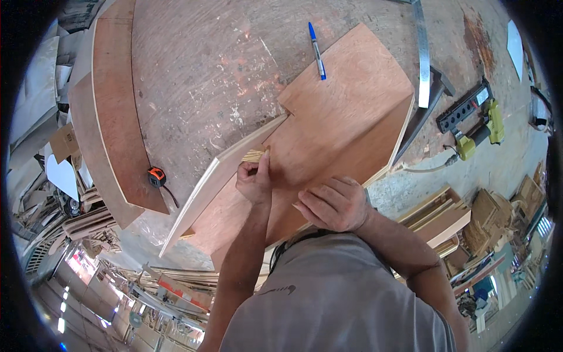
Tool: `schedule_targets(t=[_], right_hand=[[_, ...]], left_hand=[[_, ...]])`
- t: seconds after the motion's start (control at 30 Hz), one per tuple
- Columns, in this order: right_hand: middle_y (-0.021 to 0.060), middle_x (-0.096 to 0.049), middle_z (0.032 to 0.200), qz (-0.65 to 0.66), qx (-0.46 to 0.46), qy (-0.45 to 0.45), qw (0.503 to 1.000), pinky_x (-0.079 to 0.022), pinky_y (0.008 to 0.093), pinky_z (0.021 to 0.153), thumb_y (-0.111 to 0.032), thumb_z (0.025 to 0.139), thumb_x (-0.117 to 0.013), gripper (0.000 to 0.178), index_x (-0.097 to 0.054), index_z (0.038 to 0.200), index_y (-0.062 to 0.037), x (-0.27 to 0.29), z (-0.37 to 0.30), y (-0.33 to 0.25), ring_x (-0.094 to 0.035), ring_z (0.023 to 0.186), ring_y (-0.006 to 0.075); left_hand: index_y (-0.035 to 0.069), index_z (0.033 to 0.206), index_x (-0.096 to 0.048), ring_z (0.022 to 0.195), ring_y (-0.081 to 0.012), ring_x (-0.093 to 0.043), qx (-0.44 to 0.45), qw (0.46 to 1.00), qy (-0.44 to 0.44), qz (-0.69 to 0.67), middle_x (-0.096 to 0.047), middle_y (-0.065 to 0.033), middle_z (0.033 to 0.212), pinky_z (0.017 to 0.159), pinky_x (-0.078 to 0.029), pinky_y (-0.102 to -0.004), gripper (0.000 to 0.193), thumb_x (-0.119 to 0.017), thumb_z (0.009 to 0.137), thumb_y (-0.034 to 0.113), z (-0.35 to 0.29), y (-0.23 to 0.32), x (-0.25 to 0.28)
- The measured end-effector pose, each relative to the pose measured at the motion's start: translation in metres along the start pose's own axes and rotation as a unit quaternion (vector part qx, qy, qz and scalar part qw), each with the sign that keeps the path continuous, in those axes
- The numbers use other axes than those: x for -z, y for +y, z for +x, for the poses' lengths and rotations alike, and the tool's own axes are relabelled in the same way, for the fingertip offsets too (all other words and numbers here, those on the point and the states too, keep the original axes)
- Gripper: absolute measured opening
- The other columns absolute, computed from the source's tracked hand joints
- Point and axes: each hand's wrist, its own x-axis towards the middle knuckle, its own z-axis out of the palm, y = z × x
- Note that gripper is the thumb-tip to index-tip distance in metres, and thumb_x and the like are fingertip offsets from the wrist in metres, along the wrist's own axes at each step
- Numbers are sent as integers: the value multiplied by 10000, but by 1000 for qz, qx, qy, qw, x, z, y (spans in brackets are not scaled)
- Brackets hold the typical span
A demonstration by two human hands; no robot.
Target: The person marks a curved wooden panel with a square and pen, then uses a nail gun to attach a thin wooden strip along the curved edge. They flip the panel and use a hammer to tap the strip into place, repeating the process on the opposite side.
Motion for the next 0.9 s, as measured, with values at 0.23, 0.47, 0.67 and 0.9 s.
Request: schedule_targets(t=[0.23, 0.47, 0.67, 0.9], right_hand=[[50, -660, 798, -7, 7, -8, 1000, -511, 318, 538, -129, 721, -802, 236, -662, 892, -45, -1, 0, 0, -646, 643, 194], [52, -657, 823, -27, -8, -36, 999, -539, 322, 583, -151, 733, -798, 226, -659, 884, -55, 1, 2, -2, -662, 678, 192], [54, -664, 815, -29, -6, -27, 999, -539, 330, 580, -141, 740, -795, 213, -660, 880, -53, -2, 0, -3, -659, 667, 200], [63, -672, 797, -24, -23, -31, 999, -519, 330, 555, -89, 703, -796, 221, -664, 876, -50, -2, 3, -4, -655, 646, 215]], left_hand=[[32, 674, -607, 611, -48, -501, -27, 999, 0, -33, -602, 18, 652, 569, -434, -219, 305, -847, 792, 176, 5, -23, 2], [3, 725, -656, 597, -44, -494, -4, 998, -56, -29, -616, 18, 648, 571, -439, -228, 248, -812, 832, 164, 5, -29, 9], [-8, 769, -686, 604, -48, -522, -59, 997, -24, -36, -648, 1, 669, 593, -457, -220, 216, -808, 839, 155, 4, -22, 7], [-12, 763, -677, 615, -55, -529, -13, 998, -40, -47, -637, -7, 670, 607, -459, -219, 207, -806, 836, 132, 1, -10, 9]])
